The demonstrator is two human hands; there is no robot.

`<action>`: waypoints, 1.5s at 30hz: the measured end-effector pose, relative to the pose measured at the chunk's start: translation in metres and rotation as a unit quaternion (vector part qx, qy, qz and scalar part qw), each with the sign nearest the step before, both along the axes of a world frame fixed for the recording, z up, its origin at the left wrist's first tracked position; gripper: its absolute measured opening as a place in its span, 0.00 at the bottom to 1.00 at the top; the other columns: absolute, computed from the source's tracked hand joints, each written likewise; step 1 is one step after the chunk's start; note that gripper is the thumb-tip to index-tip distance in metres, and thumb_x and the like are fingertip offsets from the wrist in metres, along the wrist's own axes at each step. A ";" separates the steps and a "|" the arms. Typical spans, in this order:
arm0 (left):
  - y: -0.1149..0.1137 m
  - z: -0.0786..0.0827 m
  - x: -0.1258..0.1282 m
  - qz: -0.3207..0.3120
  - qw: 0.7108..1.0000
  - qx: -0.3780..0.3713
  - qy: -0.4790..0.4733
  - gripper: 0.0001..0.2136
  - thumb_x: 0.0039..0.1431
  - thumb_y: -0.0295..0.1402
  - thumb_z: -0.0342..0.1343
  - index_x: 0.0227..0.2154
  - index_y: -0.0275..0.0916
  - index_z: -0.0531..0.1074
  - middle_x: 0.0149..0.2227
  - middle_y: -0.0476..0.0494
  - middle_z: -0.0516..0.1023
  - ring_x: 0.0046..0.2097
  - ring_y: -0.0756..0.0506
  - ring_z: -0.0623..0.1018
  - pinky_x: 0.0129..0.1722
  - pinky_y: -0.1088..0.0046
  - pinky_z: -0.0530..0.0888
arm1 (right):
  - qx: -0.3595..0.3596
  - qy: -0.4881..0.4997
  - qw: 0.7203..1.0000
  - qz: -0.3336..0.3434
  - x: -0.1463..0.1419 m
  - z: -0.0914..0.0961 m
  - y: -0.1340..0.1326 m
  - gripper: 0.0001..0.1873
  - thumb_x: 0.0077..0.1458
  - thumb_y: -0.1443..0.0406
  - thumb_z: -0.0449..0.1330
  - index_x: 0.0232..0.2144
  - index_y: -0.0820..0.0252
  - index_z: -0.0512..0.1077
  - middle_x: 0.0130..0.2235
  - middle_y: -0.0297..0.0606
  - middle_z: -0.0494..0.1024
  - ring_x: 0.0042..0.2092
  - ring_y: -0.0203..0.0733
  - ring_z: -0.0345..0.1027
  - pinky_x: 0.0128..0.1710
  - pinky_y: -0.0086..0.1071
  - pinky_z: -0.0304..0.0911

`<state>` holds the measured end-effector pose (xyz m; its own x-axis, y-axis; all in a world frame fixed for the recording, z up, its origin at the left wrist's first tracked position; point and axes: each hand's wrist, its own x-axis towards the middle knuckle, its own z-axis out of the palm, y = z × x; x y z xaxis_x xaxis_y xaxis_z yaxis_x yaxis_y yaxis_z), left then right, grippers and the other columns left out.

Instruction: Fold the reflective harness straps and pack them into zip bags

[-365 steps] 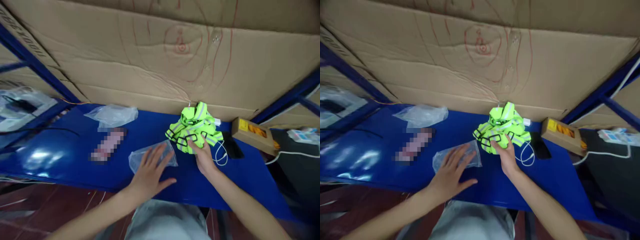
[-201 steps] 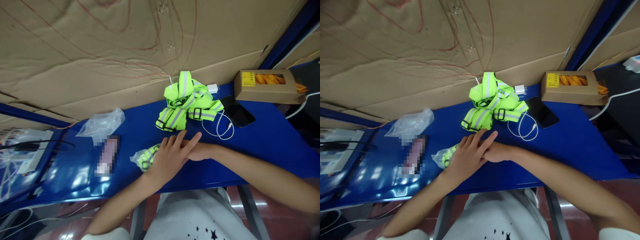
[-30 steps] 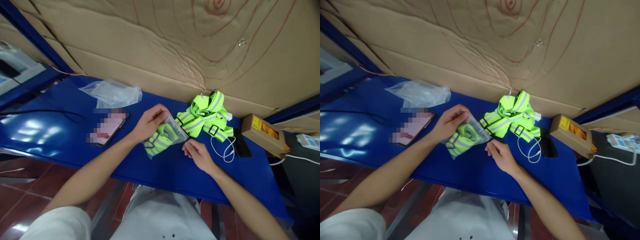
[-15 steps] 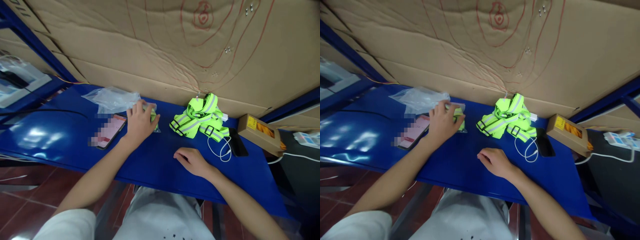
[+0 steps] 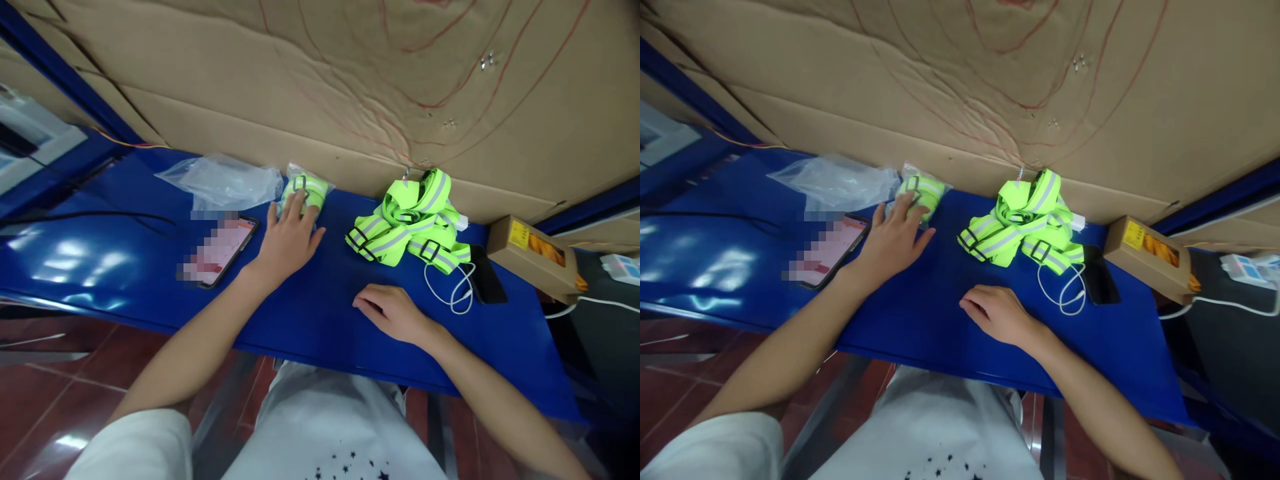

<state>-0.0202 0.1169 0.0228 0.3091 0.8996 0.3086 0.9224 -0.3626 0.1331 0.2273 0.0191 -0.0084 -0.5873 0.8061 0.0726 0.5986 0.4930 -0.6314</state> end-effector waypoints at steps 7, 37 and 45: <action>-0.007 -0.026 0.033 -0.148 0.985 -0.024 -0.088 0.40 0.61 0.55 0.59 0.69 0.41 0.57 0.72 0.29 0.58 0.69 0.29 0.65 0.63 0.51 0.67 | -0.008 0.004 1.000 -0.006 -0.001 -0.001 0.001 0.13 0.72 0.60 0.53 0.40 0.54 0.76 0.39 0.35 0.81 0.41 0.39 0.77 0.41 0.32 0.67; -0.002 -0.017 0.045 -0.201 0.848 -0.279 -0.403 0.16 0.53 0.40 0.65 0.42 0.39 0.72 0.38 0.51 0.78 0.39 0.47 0.77 0.40 0.73 0.72 | 0.083 0.096 0.977 -0.174 0.012 0.002 0.009 0.37 0.62 0.62 0.63 0.67 0.52 0.51 0.69 0.51 0.58 0.71 0.56 0.54 0.66 0.54 0.61; 0.012 -0.015 0.040 -0.079 0.733 -0.432 -0.520 0.15 0.55 0.43 0.60 0.39 0.38 0.78 0.32 0.42 0.82 0.32 0.42 0.81 0.33 0.63 0.80 | 0.234 0.023 0.941 -0.246 0.024 0.005 0.015 0.18 0.59 0.75 0.54 0.50 0.55 0.65 0.56 0.49 0.67 0.62 0.56 0.65 0.59 0.54 0.64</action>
<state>0.0198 0.1288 0.0075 0.4322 0.8766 -0.2114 0.1140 0.1794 0.9771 0.2510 0.0340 -0.0034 -0.1403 0.8532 0.5023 0.8044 0.3940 -0.4447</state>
